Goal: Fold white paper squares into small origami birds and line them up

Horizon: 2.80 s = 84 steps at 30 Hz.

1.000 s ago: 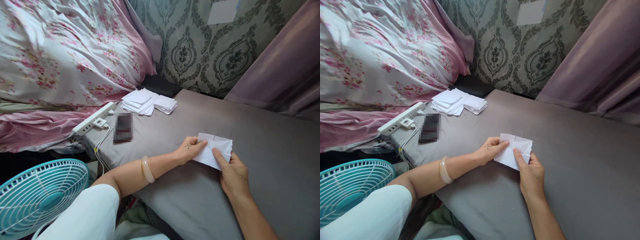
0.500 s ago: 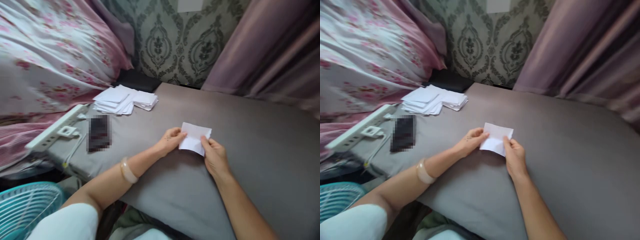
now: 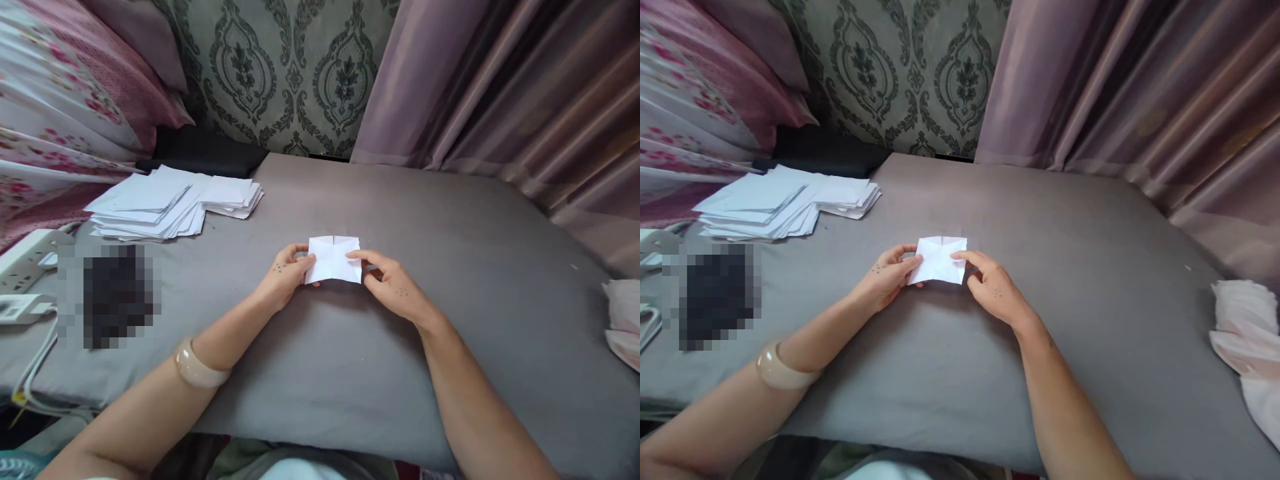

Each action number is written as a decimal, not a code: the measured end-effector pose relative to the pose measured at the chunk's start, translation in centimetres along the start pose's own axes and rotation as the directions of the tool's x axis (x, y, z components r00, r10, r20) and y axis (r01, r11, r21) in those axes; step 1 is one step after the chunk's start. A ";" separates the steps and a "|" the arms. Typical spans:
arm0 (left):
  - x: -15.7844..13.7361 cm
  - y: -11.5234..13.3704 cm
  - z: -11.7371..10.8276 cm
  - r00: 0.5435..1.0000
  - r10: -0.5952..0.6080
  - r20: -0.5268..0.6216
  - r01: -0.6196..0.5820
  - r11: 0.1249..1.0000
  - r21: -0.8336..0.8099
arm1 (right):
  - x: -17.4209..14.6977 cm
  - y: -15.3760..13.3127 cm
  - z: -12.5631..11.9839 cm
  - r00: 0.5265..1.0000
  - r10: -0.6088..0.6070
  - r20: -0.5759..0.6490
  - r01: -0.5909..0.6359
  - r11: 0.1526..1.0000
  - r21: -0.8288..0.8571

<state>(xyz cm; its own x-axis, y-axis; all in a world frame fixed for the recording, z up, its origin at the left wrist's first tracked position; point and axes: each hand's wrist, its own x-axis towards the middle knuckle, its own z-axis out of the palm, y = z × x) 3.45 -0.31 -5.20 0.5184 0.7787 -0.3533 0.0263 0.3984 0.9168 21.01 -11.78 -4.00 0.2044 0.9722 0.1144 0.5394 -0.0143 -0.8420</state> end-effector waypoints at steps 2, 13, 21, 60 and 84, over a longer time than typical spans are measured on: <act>0.0 -0.2 -0.1 1.000 0.004 0.002 -0.005 0.998 0.062 | -0.1 0.1 0.0 0.996 -0.085 0.004 0.085 0.987 -0.136; -1.3 1.0 -1.5 0.882 0.337 0.329 -0.463 0.497 0.734 | -0.3 1.1 0.6 0.996 -0.020 -0.084 -0.019 0.898 -0.439; 0.3 -0.1 -1.7 0.891 0.381 0.247 -0.410 0.444 0.797 | 0.3 1.4 1.1 0.969 0.109 -0.222 -0.174 0.938 -0.299; 0.7 2.5 -5.7 0.730 0.231 0.643 -0.649 -0.060 0.758 | 1.2 2.8 1.3 0.994 -0.040 -0.097 -0.004 0.912 -0.409; 1.9 1.0 1.3 0.808 0.515 0.285 -0.579 0.606 0.546 | 2.4 4.2 -0.3 0.871 0.293 -0.393 -0.118 0.904 0.411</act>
<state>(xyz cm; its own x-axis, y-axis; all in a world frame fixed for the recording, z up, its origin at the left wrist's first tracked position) 5.56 0.96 -4.75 0.6765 0.6964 0.2397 0.1822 -0.4737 0.8617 24.01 -9.60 -7.07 0.6575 0.7510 0.0603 0.1272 -0.0318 -0.9914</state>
